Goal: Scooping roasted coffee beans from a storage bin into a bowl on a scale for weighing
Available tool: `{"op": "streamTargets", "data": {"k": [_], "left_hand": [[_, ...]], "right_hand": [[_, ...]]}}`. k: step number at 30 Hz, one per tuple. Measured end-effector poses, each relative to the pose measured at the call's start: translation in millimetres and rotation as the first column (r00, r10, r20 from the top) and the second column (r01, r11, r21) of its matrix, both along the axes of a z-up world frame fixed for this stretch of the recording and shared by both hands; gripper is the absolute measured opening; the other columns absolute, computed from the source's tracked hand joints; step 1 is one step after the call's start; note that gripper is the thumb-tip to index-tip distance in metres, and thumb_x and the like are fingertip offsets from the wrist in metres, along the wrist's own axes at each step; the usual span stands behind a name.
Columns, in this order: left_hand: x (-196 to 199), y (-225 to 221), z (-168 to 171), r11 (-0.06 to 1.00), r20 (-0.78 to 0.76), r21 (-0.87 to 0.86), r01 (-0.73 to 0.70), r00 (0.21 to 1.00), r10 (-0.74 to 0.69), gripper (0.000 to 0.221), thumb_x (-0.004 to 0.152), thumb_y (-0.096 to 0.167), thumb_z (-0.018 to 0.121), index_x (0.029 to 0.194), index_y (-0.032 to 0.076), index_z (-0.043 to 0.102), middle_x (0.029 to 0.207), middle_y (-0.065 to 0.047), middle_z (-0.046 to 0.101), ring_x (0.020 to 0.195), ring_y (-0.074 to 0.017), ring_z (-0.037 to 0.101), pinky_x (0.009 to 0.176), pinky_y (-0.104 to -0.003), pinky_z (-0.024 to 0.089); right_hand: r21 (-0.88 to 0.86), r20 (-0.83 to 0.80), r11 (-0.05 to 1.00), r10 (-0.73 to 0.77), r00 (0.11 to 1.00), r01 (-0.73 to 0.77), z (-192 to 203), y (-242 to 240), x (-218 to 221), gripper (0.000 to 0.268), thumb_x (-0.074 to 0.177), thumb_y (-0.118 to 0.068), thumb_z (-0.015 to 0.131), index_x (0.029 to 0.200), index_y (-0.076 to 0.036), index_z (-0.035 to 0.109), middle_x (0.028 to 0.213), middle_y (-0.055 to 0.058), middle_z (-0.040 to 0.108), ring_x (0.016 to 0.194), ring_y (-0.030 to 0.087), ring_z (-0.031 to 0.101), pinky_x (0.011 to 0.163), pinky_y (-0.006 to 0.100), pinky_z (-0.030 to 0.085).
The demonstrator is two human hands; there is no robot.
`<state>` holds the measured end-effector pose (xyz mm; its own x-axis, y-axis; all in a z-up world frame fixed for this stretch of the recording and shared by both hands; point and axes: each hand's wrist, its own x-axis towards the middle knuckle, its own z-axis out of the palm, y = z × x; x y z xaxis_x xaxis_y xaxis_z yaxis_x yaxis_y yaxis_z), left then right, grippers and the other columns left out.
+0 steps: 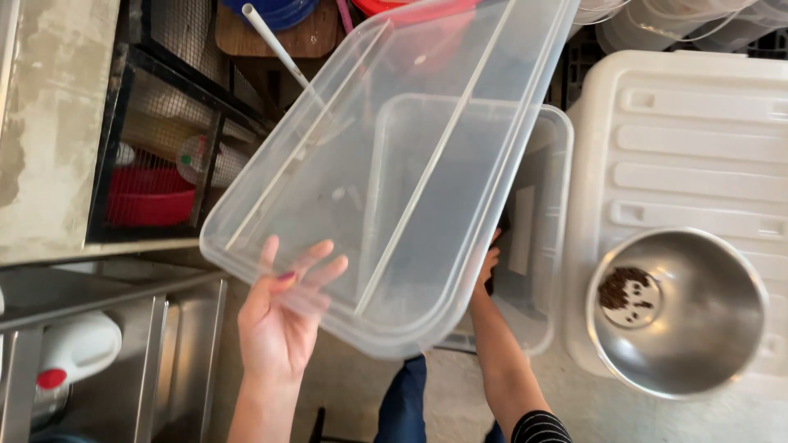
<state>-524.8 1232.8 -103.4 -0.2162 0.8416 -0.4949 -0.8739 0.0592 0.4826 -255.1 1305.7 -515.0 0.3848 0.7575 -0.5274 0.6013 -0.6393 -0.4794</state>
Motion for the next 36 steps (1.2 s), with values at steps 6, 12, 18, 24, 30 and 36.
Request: {"op": "streamTargets", "data": {"k": [6,12,18,24,30,36], "left_hand": [[-37.8,-0.1,-49.5,0.999,-0.006,0.036,0.02,1.0,-0.02,0.054,0.093,-0.001,0.047,0.144,0.015,0.053,0.132,-0.042,0.057,0.111,-0.0585,0.063,0.059,-0.033,0.062],[-65.0,-0.2,-83.5,0.999,0.029,-0.02,0.04,0.999,-0.039,0.058,0.091,0.002,0.049,0.147,0.018,0.055,0.137,-0.04,0.056,0.112,-0.0553,0.064,0.058,-0.031,0.061],[-71.6,4.9,-92.9,0.998,0.023,-0.032,0.046,0.999,-0.046,0.058,0.09,0.003,0.051,0.145,0.019,0.057,0.136,-0.037,0.058,0.113,-0.0544,0.063,0.06,-0.033,0.063],[-65.7,4.6,-68.8,0.998,-0.024,-0.049,0.027,0.999,-0.028,0.056,0.09,0.002,0.051,0.144,0.016,0.057,0.133,-0.039,0.06,0.112,-0.0553,0.064,0.061,-0.032,0.058],[-63.9,-9.3,-42.8,0.998,0.002,-0.066,0.016,1.0,-0.016,0.053,0.09,0.002,0.052,0.141,0.015,0.06,0.132,-0.039,0.06,0.113,-0.0585,0.062,0.064,-0.037,0.064],[-72.7,-28.1,-32.5,0.997,0.05,-0.069,0.026,0.999,-0.022,0.049,0.09,0.003,0.054,0.137,0.013,0.064,0.134,-0.037,0.06,0.116,-0.0542,0.062,0.067,-0.038,0.063]], "right_hand": [[-0.1,-0.208,0.992,-0.096,0.973,0.077,-54.0,40.0,-33.2,0.073,0.101,-0.022,0.05,0.164,-0.014,0.015,0.131,0.023,0.051,0.123,0.046,0.057,0.093,0.06,0.054],[-0.186,-0.382,0.979,-0.152,0.912,0.085,-62.0,71.3,-48.1,0.072,0.097,-0.029,0.054,0.161,-0.018,0.024,0.135,0.018,0.054,0.124,0.04,0.058,0.094,0.055,0.053],[-0.302,-0.504,0.948,-0.252,0.826,0.105,-78.9,62.2,-25.1,0.072,0.093,-0.036,0.058,0.159,-0.022,0.033,0.138,0.013,0.058,0.124,0.033,0.059,0.095,0.049,0.052],[-0.425,-0.603,0.9,-0.365,0.709,0.102,-70.3,26.0,-1.8,0.073,0.089,-0.043,0.062,0.157,-0.027,0.042,0.141,0.007,0.061,0.125,0.027,0.061,0.096,0.043,0.051],[-0.494,-0.71,0.859,-0.489,0.507,0.135,-12.7,-2.9,34.0,0.087,0.088,-0.029,0.071,0.163,-0.024,0.026,0.088,0.018,0.064,0.065,0.028,0.065,0.055,0.037,0.055],[-0.392,-0.79,0.92,-0.342,0.508,0.01,93.9,-28.1,67.7,0.039,0.096,-0.022,0.059,0.134,-0.014,0.053,0.092,0.017,0.067,0.061,0.025,0.059,0.052,0.033,0.049]]}}
